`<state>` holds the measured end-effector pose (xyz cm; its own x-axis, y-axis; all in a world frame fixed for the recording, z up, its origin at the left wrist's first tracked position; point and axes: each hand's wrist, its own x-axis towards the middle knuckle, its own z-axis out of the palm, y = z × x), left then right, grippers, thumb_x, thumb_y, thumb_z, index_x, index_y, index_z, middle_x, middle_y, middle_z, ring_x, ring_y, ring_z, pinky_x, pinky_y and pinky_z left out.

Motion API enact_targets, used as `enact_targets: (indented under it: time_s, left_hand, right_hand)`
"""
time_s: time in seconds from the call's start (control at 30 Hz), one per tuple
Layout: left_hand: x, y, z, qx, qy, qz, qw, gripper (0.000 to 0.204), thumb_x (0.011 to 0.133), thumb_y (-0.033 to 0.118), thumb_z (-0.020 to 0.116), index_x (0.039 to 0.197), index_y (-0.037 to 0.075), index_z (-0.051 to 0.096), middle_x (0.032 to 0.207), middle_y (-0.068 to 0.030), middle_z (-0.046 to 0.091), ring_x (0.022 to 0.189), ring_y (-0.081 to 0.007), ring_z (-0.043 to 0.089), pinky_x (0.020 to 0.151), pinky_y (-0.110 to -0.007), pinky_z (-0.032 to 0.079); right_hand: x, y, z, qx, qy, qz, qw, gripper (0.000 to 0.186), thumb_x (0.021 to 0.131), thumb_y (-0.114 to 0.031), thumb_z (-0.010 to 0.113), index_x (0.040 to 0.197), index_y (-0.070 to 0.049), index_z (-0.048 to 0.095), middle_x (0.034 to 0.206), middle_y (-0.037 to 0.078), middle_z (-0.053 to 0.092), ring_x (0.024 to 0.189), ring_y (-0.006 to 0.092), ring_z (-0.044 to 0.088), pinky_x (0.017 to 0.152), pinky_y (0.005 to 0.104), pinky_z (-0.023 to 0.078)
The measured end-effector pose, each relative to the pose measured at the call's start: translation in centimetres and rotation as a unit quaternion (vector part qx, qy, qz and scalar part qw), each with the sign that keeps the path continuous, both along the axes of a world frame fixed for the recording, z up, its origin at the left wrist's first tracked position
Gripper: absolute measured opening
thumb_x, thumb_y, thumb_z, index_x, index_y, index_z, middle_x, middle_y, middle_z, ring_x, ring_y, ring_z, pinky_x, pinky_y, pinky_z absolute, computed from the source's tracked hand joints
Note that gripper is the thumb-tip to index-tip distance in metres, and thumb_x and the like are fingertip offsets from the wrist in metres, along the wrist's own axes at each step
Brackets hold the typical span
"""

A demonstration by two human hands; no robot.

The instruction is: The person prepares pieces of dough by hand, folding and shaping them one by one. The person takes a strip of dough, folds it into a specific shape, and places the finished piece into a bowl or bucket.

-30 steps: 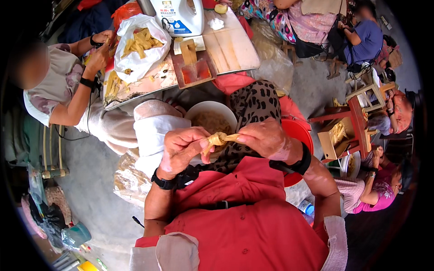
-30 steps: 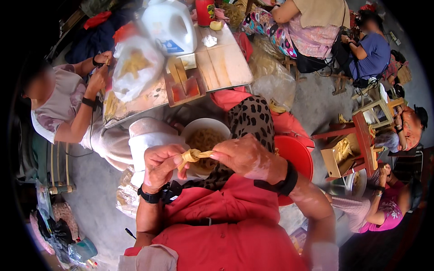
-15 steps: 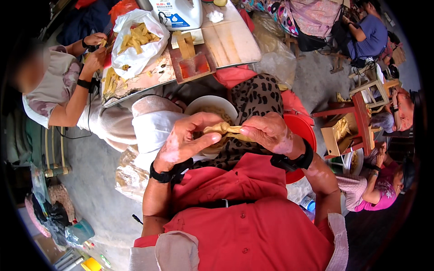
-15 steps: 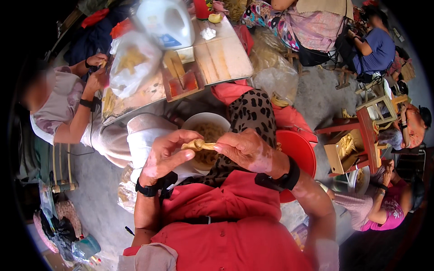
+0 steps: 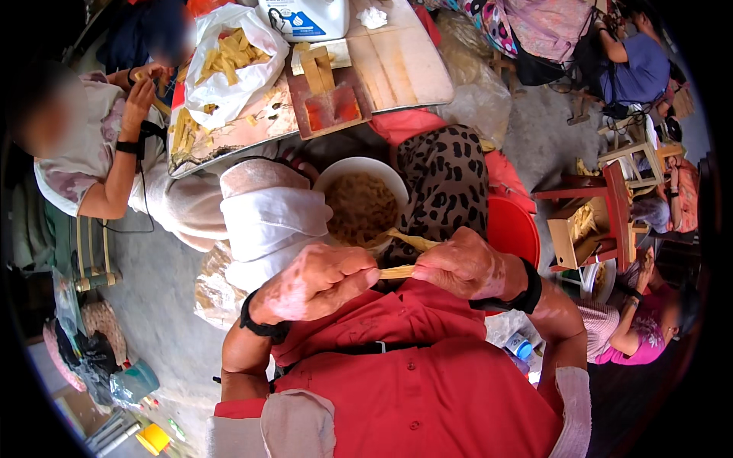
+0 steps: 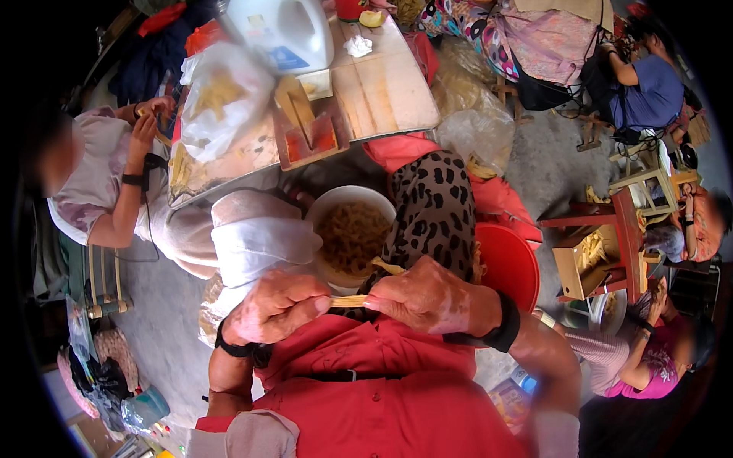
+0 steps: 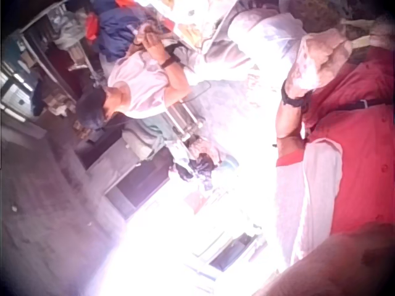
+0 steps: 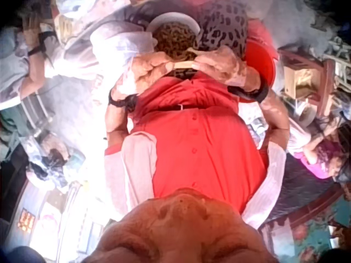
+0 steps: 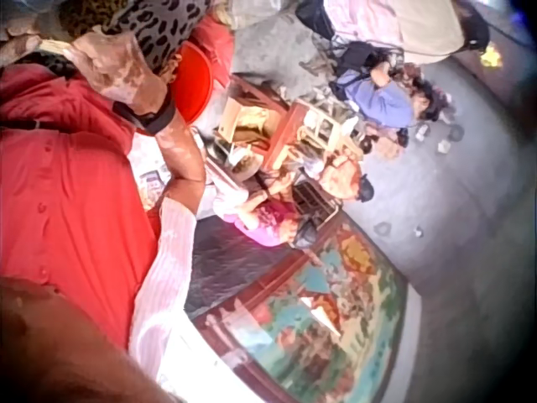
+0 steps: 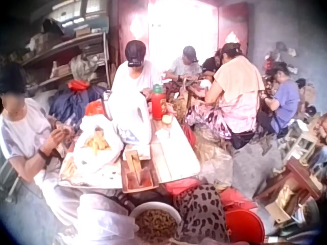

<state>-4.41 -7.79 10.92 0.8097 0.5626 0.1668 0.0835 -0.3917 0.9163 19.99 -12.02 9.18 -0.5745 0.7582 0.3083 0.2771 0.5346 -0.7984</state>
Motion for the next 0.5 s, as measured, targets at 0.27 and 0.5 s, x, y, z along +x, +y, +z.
enact_targets:
  time_s: [0.27, 0.5]
  left_hand:
    - [-2.7, 5.5, -0.7, -0.083, 0.060, 0.269, 0.958, 0.017, 0.092, 0.016, 0.056, 0.085, 0.001, 0.060, 0.066, 0.0024, 0.050, 0.062, -0.0059, 0.042, 0.056, -0.021, 0.036]
    - [-1.1, 12.6, -4.2, -0.160, -0.003, 0.321, 0.933, 0.021, 0.093, 0.019, 0.056, 0.083, 0.001, 0.063, 0.061, 0.0054, 0.048, 0.053, -0.0021, 0.037, 0.046, -0.020, 0.028]
  right_hand:
    - [-2.5, 7.9, -1.6, 0.116, -0.011, -0.064, 0.991, 0.015, 0.089, -0.014, 0.060, 0.080, -0.002, 0.057, 0.060, 0.013, 0.052, 0.049, 0.0285, 0.055, 0.044, 0.0381, 0.038]
    - [-2.8, 15.5, -4.2, 0.039, 0.001, -0.119, 0.992, 0.025, 0.091, -0.016, 0.056, 0.072, -0.001, 0.050, 0.059, 0.016, 0.045, 0.051, 0.0315, 0.046, 0.049, 0.0398, 0.036]
